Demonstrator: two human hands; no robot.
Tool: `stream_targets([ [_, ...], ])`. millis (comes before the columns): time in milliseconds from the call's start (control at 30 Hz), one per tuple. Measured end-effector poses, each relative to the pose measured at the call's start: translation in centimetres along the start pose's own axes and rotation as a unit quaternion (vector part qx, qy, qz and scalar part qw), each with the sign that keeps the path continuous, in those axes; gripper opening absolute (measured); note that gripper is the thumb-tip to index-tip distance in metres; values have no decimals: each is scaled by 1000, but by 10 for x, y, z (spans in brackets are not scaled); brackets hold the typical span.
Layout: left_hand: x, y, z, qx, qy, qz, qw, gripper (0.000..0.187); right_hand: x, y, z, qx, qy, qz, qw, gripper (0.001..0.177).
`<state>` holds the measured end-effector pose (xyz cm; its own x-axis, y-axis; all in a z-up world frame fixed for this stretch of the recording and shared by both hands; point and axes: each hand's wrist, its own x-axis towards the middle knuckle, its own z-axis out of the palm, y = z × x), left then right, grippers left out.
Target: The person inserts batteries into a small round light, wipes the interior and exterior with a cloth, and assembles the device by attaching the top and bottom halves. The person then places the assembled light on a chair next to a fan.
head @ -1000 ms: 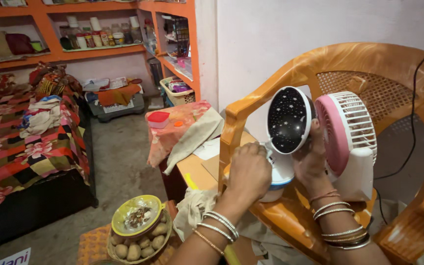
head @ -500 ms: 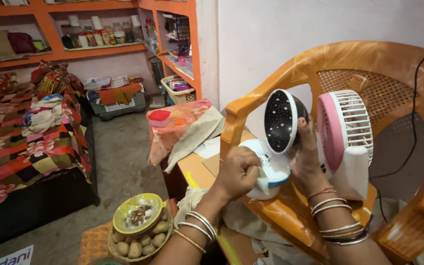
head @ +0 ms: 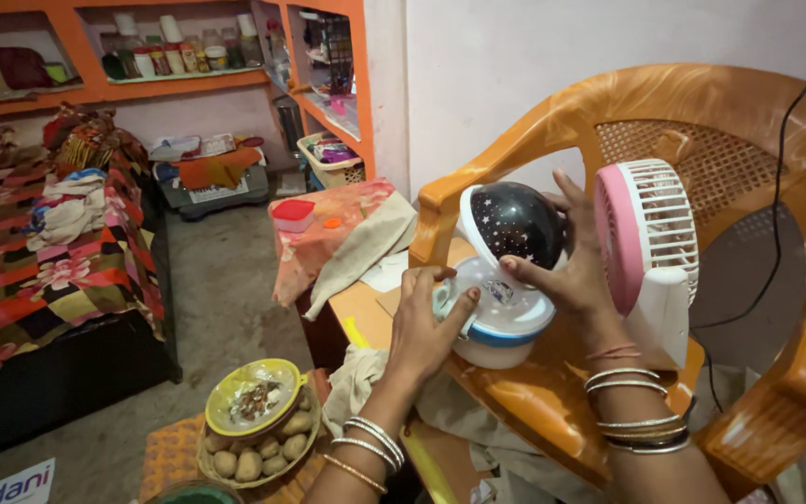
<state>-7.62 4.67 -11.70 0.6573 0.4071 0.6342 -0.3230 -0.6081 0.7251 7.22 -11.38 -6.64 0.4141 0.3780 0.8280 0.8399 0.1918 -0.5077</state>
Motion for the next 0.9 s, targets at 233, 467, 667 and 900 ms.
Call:
stream_targets([
  [233, -10, -14, -11, -35, -40, 1, 999, 75, 8, -1, -14, 13, -86, 100, 991, 90],
  [467, -29, -27, -18, -35, -142, -40, 988, 114, 10, -25, -15, -110, -201, 125, 965, 95],
  [667, -25, -25, -4, -4, -129, -99, 987, 120, 12, -38, -12, -104, -253, 178, 945, 103],
  [900, -21, -10, 3, 8, -111, -121, 986, 109, 11, -41, -15, -98, -270, 175, 942, 102],
])
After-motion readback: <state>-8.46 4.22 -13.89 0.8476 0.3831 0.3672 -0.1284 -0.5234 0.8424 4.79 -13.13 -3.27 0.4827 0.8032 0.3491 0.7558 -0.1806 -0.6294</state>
